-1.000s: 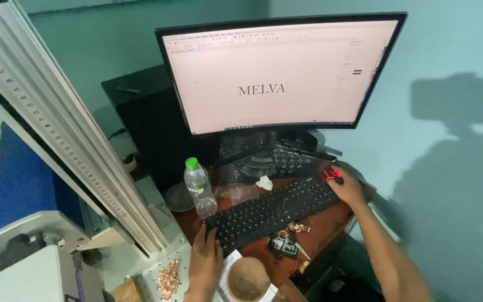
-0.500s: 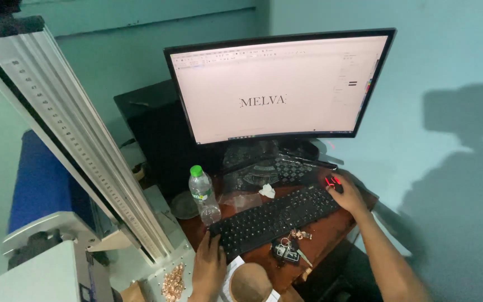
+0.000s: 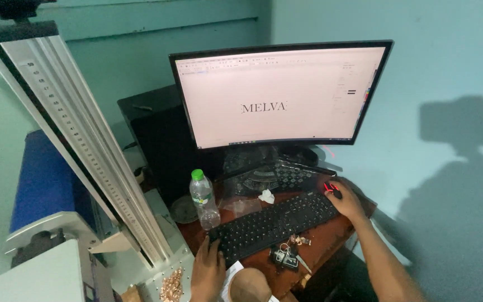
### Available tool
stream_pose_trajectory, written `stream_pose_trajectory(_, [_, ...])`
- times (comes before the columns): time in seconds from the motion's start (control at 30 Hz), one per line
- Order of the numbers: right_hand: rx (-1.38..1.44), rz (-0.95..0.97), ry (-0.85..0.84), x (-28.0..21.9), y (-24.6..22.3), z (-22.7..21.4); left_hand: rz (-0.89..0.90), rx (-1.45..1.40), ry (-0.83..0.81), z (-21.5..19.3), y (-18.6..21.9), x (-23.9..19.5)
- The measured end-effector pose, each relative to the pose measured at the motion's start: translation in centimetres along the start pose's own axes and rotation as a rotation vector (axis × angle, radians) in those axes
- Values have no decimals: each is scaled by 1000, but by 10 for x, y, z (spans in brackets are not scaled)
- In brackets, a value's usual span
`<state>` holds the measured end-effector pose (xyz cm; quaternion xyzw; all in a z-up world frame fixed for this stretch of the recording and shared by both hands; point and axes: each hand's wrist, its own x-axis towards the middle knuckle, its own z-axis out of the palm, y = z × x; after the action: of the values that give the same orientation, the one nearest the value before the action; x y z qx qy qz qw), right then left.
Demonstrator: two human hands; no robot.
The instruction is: Designing a text layout on a computer and positioning a jewelry piece for laser engraving.
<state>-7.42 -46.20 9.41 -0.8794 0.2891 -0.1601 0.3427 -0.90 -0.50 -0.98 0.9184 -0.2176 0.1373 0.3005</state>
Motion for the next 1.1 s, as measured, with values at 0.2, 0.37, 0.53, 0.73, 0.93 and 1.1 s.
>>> stream_pose_trajectory(0.2, [-22, 0, 23, 9, 11, 4, -38, 21, -62, -19, 16, -2])
stream_pose_trajectory(0.37, [-22, -52, 31, 15, 20, 8, -52, -7, -111, -18, 11, -1])
stream_pose_trajectory(0.53, [-2, -42, 34, 9, 11, 4, -111, -1, -139, -15, 11, -1])
stream_pose_trajectory(0.73, [23, -44, 29, 11, 16, 6, -150, -1, -154, -22, 17, -1])
stream_pose_trajectory(0.93, [20, -52, 19, 4, 9, 1, -190, 21, -219, -33, 28, -1])
stream_pose_trajectory(1.1, [39, 11, -3, -10, -7, -7, -75, -17, -108, -26, 20, -4])
